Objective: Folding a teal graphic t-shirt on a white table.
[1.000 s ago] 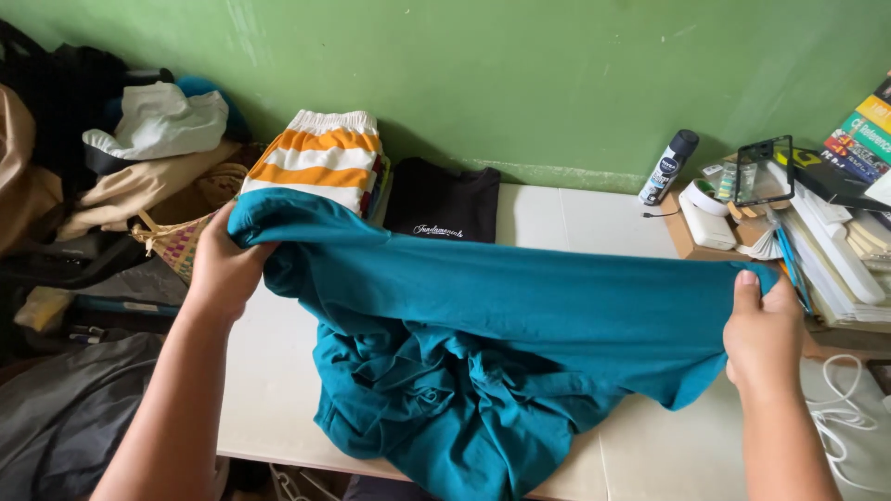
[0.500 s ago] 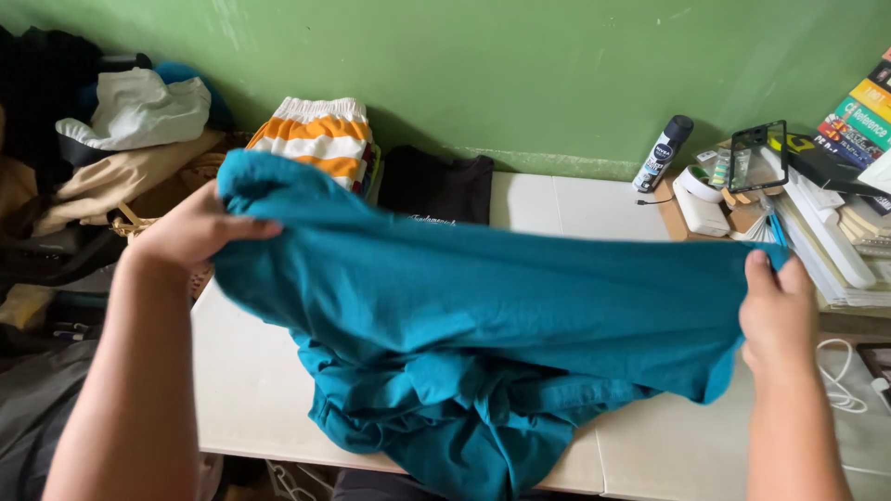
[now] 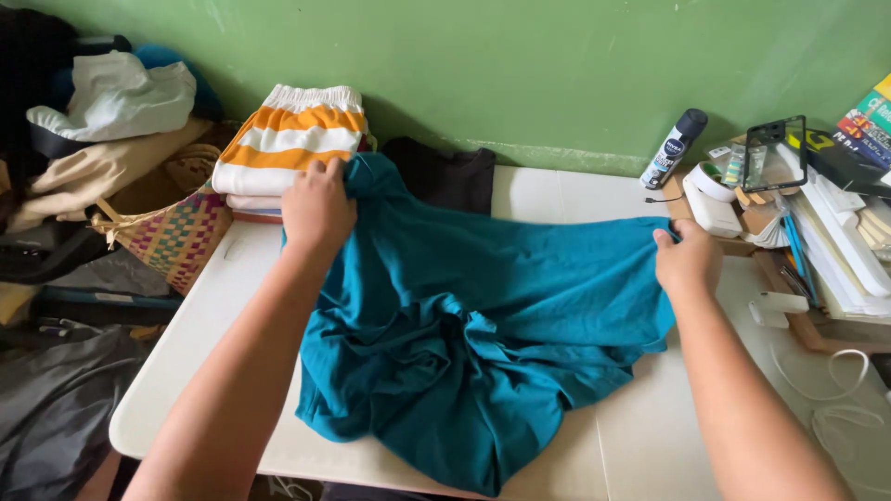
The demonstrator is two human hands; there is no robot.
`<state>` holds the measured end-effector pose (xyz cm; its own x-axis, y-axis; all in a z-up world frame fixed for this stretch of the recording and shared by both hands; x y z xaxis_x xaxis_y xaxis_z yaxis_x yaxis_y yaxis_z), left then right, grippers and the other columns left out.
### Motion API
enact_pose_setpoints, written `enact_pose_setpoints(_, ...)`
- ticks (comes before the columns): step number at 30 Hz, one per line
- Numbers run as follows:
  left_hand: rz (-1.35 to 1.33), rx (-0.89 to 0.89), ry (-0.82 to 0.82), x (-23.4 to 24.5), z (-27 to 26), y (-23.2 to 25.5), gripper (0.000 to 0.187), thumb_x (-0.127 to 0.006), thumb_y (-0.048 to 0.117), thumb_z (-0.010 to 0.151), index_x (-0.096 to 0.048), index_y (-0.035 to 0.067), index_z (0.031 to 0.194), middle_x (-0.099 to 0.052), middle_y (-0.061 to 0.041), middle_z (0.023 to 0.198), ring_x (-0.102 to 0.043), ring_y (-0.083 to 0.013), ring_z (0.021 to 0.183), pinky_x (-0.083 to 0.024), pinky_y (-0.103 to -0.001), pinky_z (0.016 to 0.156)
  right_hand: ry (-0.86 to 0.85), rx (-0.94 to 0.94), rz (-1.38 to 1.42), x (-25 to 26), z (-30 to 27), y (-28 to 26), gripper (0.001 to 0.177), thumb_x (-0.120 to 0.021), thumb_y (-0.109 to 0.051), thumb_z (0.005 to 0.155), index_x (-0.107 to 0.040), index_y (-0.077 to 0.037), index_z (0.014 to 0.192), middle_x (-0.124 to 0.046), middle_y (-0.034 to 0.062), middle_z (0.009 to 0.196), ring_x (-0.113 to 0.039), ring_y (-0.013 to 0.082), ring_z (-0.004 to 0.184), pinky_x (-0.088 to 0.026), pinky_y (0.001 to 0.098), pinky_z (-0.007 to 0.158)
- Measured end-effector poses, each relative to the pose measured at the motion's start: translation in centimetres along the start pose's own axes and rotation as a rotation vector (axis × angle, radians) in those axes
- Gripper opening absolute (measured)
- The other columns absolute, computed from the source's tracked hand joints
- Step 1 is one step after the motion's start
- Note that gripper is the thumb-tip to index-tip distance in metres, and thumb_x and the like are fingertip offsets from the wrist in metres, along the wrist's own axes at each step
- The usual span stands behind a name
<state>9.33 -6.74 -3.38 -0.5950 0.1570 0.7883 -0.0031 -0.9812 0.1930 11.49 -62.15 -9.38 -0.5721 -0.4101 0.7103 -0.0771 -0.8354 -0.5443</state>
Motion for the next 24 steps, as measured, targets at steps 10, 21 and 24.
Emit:
enact_pose_setpoints(10, -0.072, -0.380, 0.091, -1.1, -5.3, 8.7, 0.060, -0.068, 0.013, 0.072, -0.063, 0.018, 0.132, -0.059, -0.012, 0.133, -0.056, -0.0338, 0.121, -0.041, -0.047, 0.108, -0.282, 0.307, -0.305, -4.8, -8.2, -7.0, 0.036, -0.064, -0.051, 0.096, -0.069, -0.027, 0.123, -0.065, -0.0043, 0.141, -0.058, 0.0330, 0.136, -0.038, 0.0547, 0.123)
enact_pose_setpoints(21, -0.239, -0.424, -0.426, -12.2, -9.2, 8.6, 0.057, -0.062, 0.051, 0.093, -0.056, 0.024, 0.144, -0.043, -0.013, 0.155, -0.033, -0.0454, 0.143, -0.021, -0.058, 0.119, -0.652, 0.250, -0.359, -8.8, -7.9, -6.2, 0.069, -0.034, -0.065, 0.097, -0.029, -0.036, 0.159, -0.015, -0.0080, 0.170, -0.007, 0.0346, 0.157, -0.003, 0.0695, 0.119)
enact_pose_setpoints(24, -0.222, -0.508, -0.435, -12.9, -8.8, 8.4, 0.052, -0.066, 0.042, 0.089, -0.062, 0.021, 0.137, -0.052, -0.015, 0.147, -0.043, -0.0428, 0.138, -0.028, -0.056, 0.113, -0.597, 0.307, -0.280, -9.1, -7.7, -5.5, 0.065, -0.033, -0.059, 0.100, -0.035, -0.031, 0.158, -0.021, -0.0031, 0.169, -0.010, 0.0335, 0.157, -0.004, 0.0669, 0.122)
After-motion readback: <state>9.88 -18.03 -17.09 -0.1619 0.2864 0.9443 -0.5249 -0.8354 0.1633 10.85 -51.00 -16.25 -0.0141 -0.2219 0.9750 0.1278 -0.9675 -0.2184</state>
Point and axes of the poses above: each hand's wrist, its own z-axis towards the middle knuckle, its own x-axis out of the back of the hand, y = z × x, the point moved 5 cm from there along z, towards the middle knuckle
